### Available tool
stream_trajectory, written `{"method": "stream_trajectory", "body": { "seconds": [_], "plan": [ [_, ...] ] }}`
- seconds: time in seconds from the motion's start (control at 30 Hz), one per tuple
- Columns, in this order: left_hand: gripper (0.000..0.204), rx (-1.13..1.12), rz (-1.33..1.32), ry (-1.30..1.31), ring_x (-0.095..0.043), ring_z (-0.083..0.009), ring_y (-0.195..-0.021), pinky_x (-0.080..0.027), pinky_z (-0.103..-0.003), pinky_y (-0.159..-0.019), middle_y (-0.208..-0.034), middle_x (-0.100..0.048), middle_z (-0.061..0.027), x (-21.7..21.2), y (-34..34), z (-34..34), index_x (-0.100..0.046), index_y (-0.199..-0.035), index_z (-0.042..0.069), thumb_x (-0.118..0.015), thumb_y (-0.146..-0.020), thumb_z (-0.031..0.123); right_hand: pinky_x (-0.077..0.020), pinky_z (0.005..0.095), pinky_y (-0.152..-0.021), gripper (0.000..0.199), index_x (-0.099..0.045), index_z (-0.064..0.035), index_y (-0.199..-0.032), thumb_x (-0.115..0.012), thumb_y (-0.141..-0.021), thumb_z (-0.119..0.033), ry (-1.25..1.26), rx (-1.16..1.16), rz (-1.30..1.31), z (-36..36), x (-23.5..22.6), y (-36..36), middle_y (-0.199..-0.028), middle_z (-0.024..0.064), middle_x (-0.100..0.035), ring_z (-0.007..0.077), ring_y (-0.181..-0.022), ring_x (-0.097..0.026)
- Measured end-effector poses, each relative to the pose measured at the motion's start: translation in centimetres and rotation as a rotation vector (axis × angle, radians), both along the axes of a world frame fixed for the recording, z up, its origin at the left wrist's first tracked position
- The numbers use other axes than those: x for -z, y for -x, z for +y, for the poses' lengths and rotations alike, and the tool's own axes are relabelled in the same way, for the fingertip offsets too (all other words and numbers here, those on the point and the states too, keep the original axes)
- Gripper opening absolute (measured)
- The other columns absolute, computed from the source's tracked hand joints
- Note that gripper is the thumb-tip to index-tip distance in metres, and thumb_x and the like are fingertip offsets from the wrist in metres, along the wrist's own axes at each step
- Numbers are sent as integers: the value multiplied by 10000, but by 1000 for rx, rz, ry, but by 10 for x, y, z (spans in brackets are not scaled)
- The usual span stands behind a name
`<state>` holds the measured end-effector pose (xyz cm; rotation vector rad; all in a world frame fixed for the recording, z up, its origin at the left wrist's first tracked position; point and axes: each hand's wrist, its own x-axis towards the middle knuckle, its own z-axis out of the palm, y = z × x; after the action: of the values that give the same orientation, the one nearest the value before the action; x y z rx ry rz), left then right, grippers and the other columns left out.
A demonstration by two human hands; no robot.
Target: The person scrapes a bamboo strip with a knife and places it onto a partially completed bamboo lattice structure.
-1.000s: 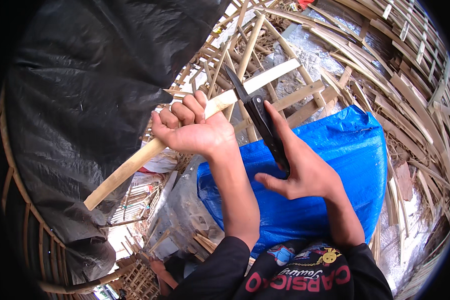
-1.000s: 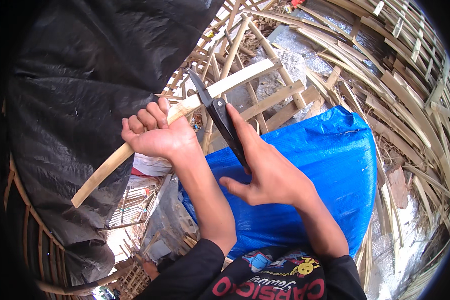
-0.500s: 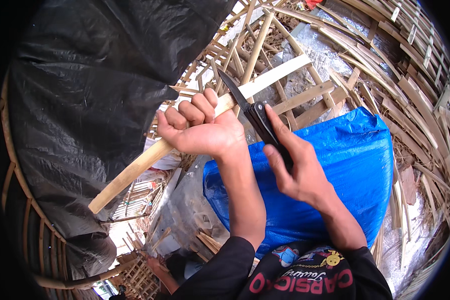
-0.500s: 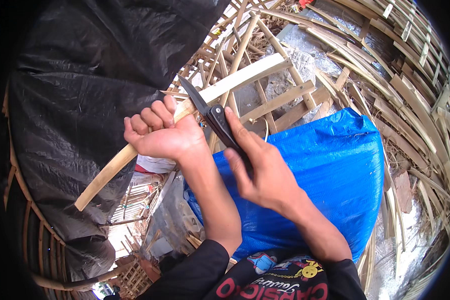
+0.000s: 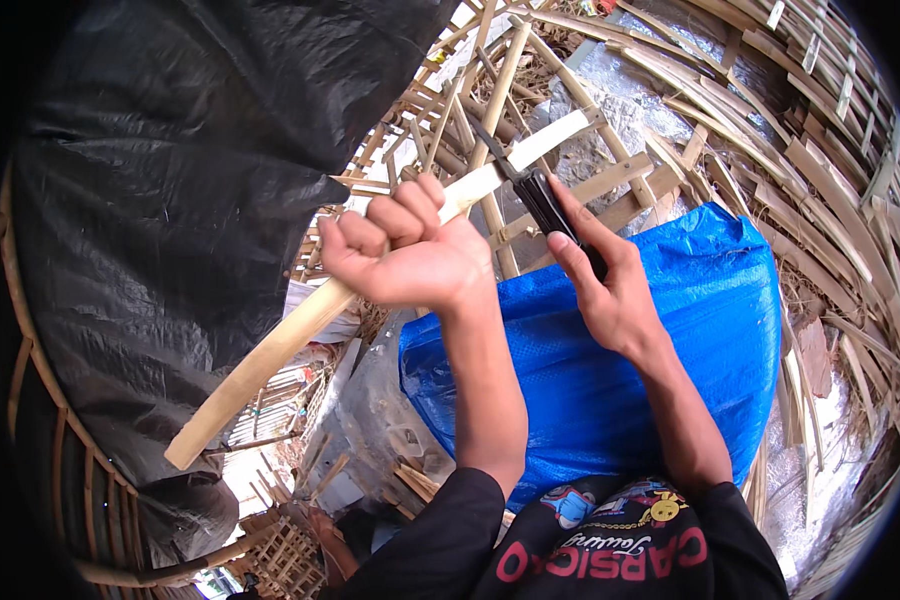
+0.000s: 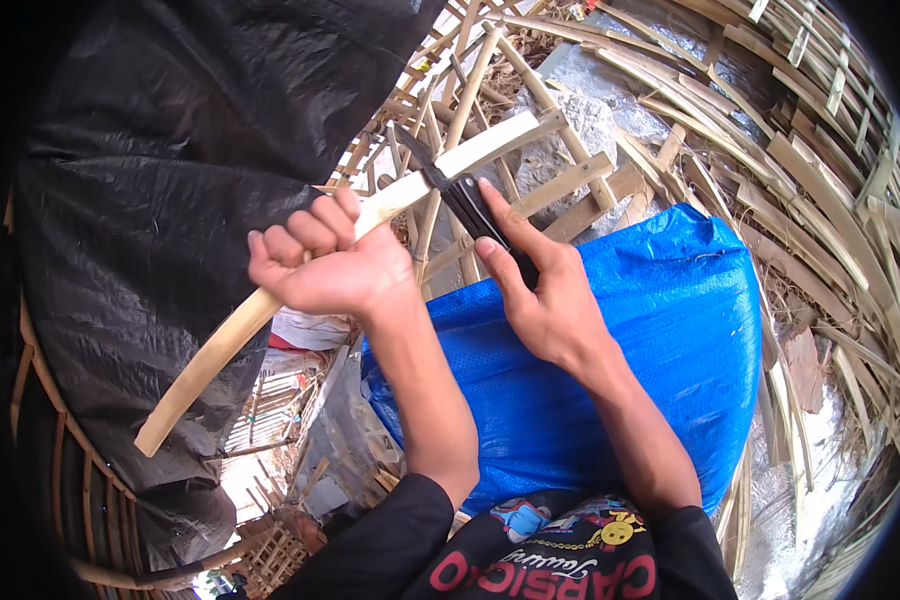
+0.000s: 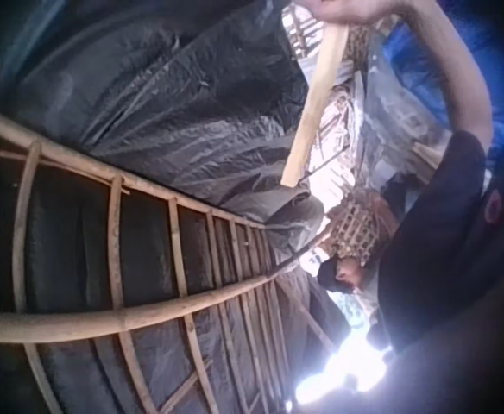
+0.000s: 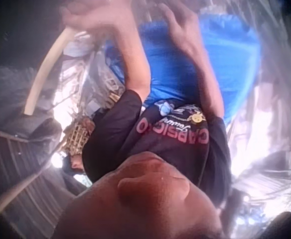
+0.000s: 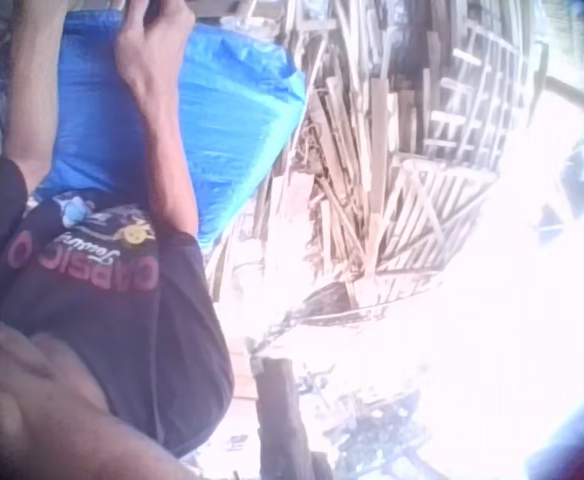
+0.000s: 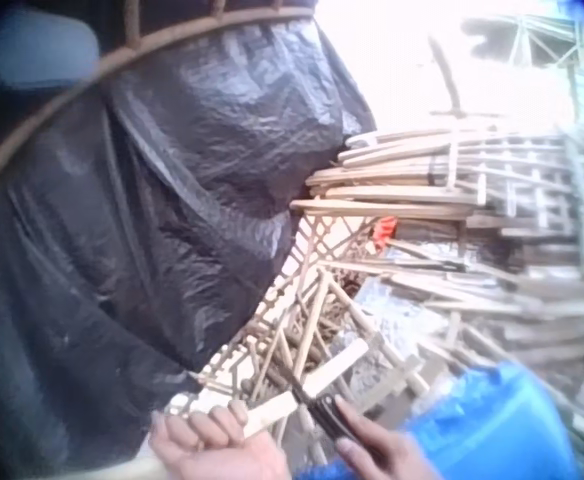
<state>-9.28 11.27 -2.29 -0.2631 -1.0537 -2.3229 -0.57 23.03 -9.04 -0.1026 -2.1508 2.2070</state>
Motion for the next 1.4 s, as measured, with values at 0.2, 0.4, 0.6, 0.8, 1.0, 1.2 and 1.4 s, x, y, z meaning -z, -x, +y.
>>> {"method": "stream_trajectory", "body": {
  "seconds": [0.2, 0.4, 0.6, 0.8, 1.0, 1.2, 1.4],
  "plan": [
    [461, -37, 3, -66, -78, -118, -439, -208, -289, -500, -475, -101, 42, -6, -3, -7, -133, -577, 212, -360, -968, 302, -499, 341, -819, 518, -439, -101, -1467, -573, -970, -160, -31, 65, 125, -6, 3, -2, -1032, 250, -688, 168, -866, -653],
    [467, 4, 8, 4, -72, -113, -437, -203, -277, -502, -476, -100, 46, -2, -4, 4, -139, -571, 213, -367, -971, 288, -494, 339, -857, 511, -444, -103, -1464, -569, -972, -156, -39, 117, 131, -6, 11, -2, -1091, 257, -687, 207, -951, -680],
    [468, -18, 35, -15, -73, -103, -439, -180, -270, -494, -483, -96, 46, -11, -5, -20, -134, -577, 212, -368, -974, 290, -486, 294, -687, 489, -468, -128, -1456, -565, -980, -184, 125, 37, -103, 12, 21, 11, -880, 87, -690, 90, -653, -481],
    [503, -97, -59, -103, -56, -105, -437, -189, -270, -491, -467, -91, 49, -10, 1, -5, -128, -588, 211, -402, -990, 339, -481, 289, -697, 478, -487, -110, -1437, -583, -976, -194, -62, 53, 55, 7, 12, 2, -832, 67, -685, 85, -665, -486],
    [459, -81, -47, 38, -76, -109, -457, -191, -277, -511, -495, -85, 49, -15, -8, 2, -108, -588, 213, -377, -955, 272, -423, 277, -614, 467, -530, -66, -1393, -612, -962, -224, 3, 159, -56, 8, 25, 7, -700, 82, -546, 60, -670, -461],
    [469, 52, 80, 4, -79, -105, -451, -185, -275, -513, -491, -90, 47, -17, -8, -20, -112, -593, 209, -378, -974, 266, -481, 280, -824, 435, -555, -32, -1356, -607, -964, -213, -9, 103, -85, 20, 20, 12, -813, 122, -632, 87, -856, -548],
    [519, 17, 77, 59, -79, -99, -404, -166, -268, -468, -449, -98, 56, -16, -9, -12, -142, -557, 215, -370, -1011, 322, -506, 318, -795, 431, -554, -32, -1358, -608, -952, -167, -39, 3, 4, 9, -3, -5, -1035, 207, -721, 136, -890, -642]
  ]
}}
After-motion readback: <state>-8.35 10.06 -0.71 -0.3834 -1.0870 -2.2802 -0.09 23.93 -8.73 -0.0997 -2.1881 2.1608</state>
